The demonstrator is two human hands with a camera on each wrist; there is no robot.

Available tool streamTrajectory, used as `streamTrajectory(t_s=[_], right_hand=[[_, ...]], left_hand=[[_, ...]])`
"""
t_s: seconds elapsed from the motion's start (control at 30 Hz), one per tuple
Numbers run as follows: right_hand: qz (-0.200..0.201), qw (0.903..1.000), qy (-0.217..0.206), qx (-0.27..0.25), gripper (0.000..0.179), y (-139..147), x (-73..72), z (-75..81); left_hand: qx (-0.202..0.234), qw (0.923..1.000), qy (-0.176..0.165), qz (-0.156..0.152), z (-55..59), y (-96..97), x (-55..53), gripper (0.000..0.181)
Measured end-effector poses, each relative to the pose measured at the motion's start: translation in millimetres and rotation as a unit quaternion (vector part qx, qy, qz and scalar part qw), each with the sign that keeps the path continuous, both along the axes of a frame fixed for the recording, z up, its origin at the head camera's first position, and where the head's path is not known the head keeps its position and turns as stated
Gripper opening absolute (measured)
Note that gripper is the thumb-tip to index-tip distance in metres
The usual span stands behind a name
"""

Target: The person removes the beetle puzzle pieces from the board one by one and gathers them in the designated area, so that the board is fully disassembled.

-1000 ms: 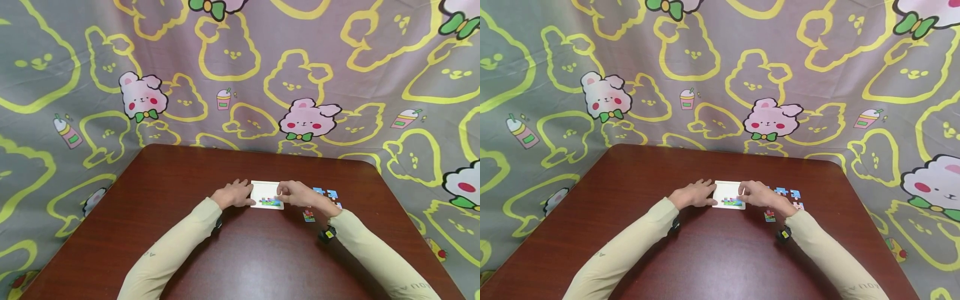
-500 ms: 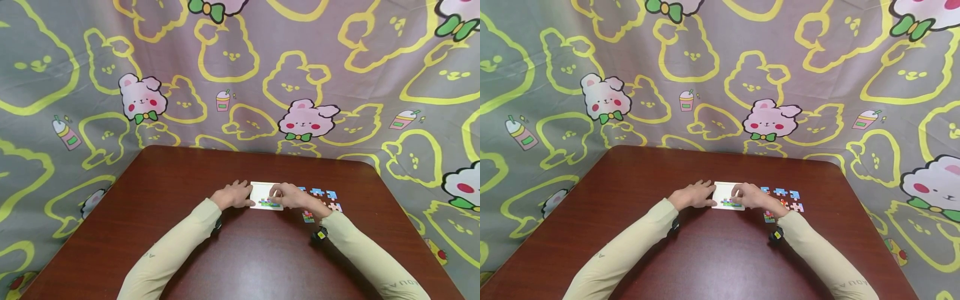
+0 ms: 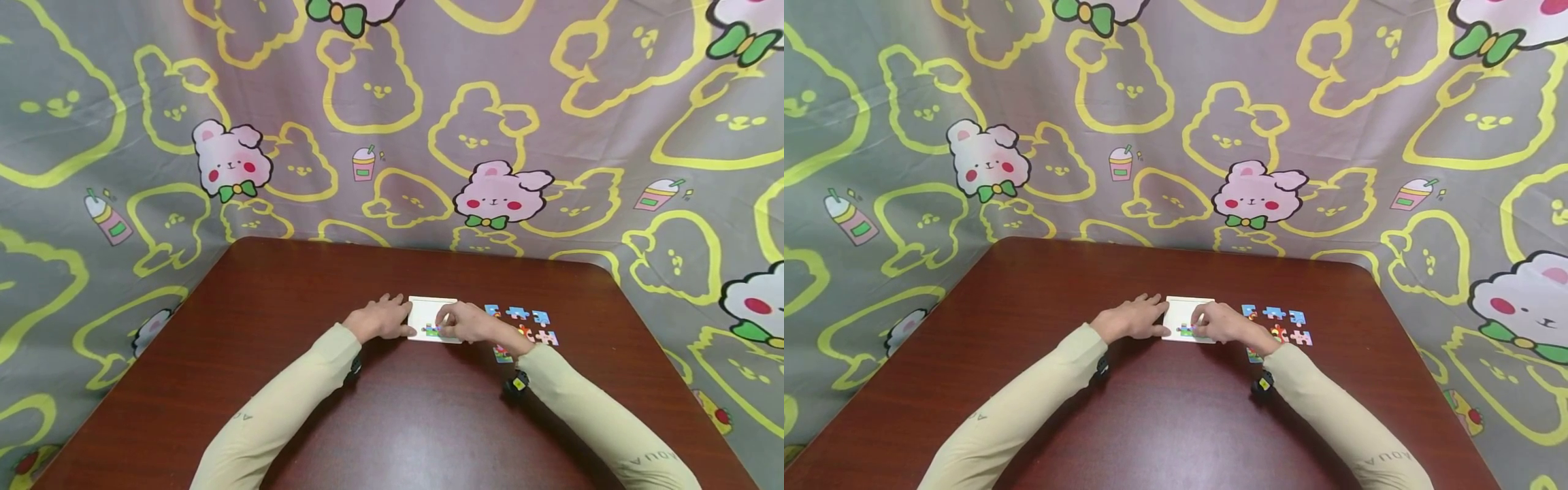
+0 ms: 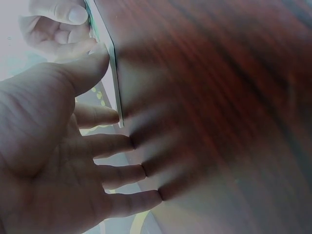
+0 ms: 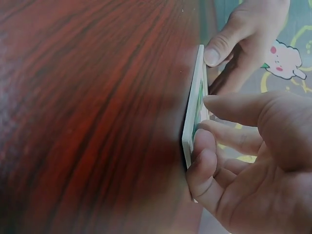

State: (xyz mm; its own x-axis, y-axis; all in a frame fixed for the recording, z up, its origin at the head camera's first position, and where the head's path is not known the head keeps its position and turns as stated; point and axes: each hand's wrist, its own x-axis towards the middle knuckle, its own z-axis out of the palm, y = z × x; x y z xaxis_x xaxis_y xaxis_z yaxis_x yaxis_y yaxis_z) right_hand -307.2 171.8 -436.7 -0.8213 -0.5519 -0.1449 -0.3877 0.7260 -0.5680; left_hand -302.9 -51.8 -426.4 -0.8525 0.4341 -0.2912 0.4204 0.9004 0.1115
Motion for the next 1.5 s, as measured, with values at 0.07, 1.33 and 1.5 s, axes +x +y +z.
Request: streamTrajectory(t_s=[0.07,1.33,1.5], right_hand=[[0.001,0.9999,0.006,0.010,0.010,-1.7,0.1,1.3],[0.019,0.9966,0.077,0.024,0.013,-11.4,2.8,7.1],[0.030,0.9979,0.055,0.014,0.011,-12.8,2.9,8.9]], left_hand=[[0.001,1.0000,0.000,0.000,-0.5,0.0,-0.4,0.071],[0.009,1.0000,-0.004,-0.003,-2.2,-0.6,-1.0,0.070],[0.009,1.0000,-0.003,-0.002,-1.9,-0.4,-1.1,0.070]])
